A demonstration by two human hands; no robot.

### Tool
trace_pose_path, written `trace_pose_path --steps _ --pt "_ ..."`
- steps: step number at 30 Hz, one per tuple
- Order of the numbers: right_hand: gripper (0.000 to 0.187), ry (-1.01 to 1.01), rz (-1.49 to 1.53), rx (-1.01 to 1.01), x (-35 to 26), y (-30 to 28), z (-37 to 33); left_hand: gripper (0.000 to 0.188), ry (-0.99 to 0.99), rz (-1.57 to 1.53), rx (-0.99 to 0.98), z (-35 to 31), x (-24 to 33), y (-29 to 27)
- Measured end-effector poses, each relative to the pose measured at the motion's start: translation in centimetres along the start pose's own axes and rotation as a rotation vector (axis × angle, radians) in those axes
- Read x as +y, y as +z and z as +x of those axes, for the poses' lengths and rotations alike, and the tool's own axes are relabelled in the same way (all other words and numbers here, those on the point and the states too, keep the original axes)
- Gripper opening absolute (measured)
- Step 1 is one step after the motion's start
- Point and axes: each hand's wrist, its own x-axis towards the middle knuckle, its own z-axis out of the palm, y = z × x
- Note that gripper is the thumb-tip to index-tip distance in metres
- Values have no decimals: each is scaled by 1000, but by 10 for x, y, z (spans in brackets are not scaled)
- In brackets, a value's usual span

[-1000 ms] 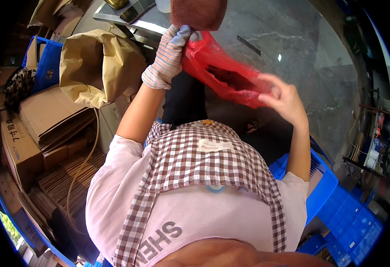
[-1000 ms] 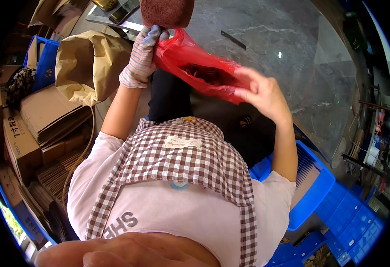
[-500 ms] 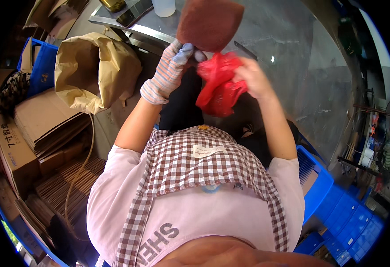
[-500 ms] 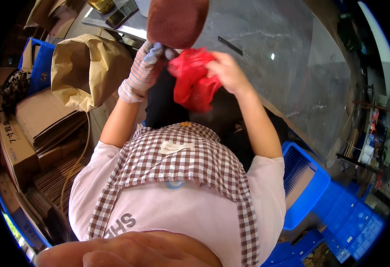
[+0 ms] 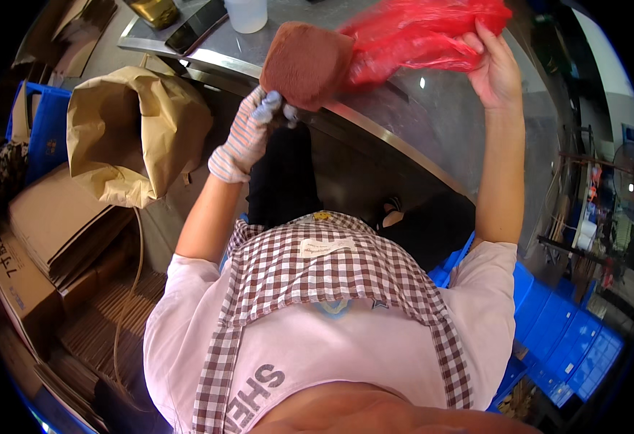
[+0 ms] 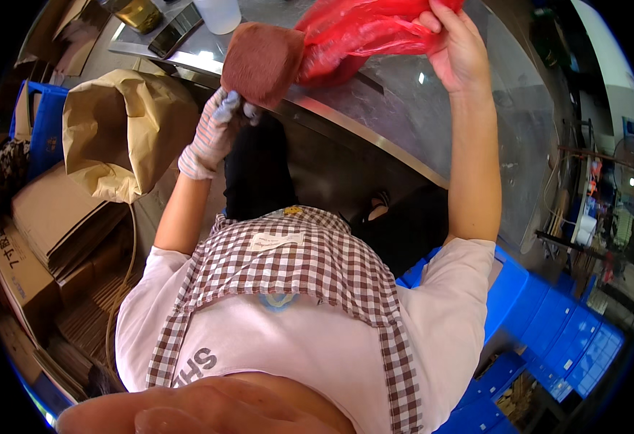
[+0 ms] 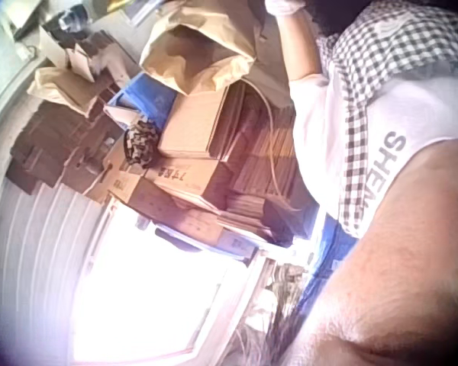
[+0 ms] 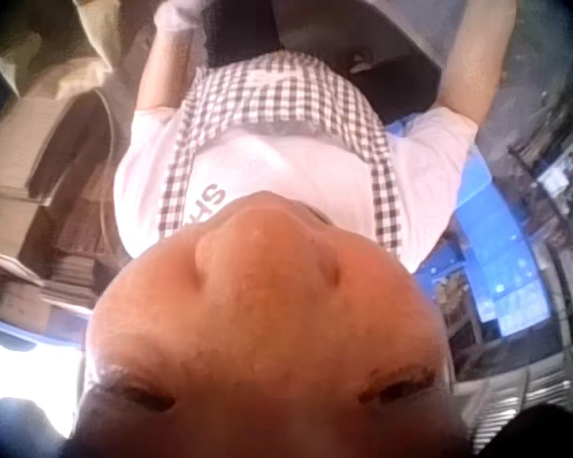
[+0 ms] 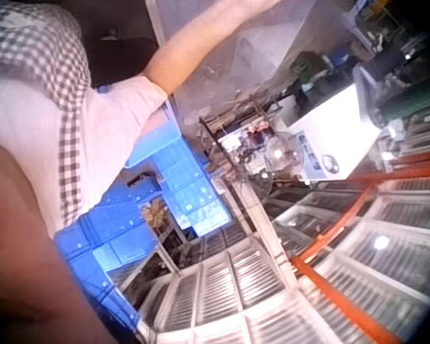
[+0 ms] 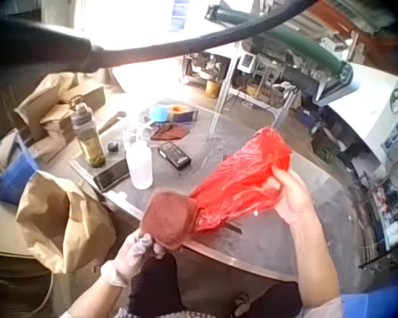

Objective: The person removes two brown sponges from a red plastic bag and places them on a metal table. They then use a small knife to scrape the surface of one sponge, removing loose particles and debris. The person continues to scrape and clean the sponge with the knife.

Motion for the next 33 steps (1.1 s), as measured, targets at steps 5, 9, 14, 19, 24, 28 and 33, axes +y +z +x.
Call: trace_pose_path --steps 5,9,14,19,24,28,33 --pt "25 50 -1338 598 12 52 -14 16 -101 57 221 57 2 -39" --pt "24 -214 -1889 523 -34 57 -26 19 -179 172 232 90 19 -38" --pt "47 -276 -944 483 -26 74 -10 21 -197 248 331 100 9 -62" --pt "47 -226 -291 378 -21 59 -37 16 -243 210 289 85 -3 -77" --pt "25 -96 -959 499 -20 24 -78 17 -341 498 274 80 1 -53" --pt "22 140 -1037 521 -33 27 -110 25 -254 812 276 105 -10 -73" --pt "27 -233 -490 487 -24 57 -137 51 350 1223 151 108 66 42"
